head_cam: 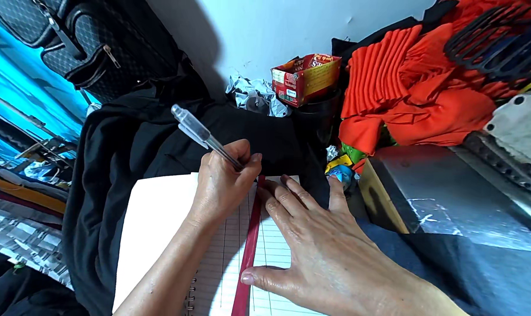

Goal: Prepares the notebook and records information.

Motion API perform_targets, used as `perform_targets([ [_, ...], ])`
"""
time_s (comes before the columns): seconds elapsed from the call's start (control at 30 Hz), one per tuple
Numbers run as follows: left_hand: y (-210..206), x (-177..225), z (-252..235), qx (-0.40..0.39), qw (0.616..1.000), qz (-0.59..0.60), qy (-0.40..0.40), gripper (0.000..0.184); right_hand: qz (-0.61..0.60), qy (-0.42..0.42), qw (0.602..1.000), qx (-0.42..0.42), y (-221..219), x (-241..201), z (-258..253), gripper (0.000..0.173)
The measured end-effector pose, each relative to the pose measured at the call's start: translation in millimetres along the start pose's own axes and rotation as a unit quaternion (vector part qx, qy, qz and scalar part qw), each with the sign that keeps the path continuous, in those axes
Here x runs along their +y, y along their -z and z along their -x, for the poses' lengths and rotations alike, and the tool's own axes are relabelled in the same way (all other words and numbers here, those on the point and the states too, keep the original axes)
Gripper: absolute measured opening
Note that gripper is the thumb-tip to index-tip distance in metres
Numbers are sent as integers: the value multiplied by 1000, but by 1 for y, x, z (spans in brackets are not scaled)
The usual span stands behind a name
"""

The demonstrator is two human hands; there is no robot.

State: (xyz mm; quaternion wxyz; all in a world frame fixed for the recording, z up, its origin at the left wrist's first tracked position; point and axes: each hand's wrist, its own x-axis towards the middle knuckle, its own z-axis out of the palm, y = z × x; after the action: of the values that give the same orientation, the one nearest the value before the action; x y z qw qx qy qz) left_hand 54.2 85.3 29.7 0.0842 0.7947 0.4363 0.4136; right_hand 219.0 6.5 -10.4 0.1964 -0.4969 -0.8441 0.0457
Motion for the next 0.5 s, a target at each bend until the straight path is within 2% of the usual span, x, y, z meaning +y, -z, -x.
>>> perform_targets([
  [0.5,-3,0,-1,3,1000,-14,-4,30,-5,5,1000,24,-4,1,1,111],
])
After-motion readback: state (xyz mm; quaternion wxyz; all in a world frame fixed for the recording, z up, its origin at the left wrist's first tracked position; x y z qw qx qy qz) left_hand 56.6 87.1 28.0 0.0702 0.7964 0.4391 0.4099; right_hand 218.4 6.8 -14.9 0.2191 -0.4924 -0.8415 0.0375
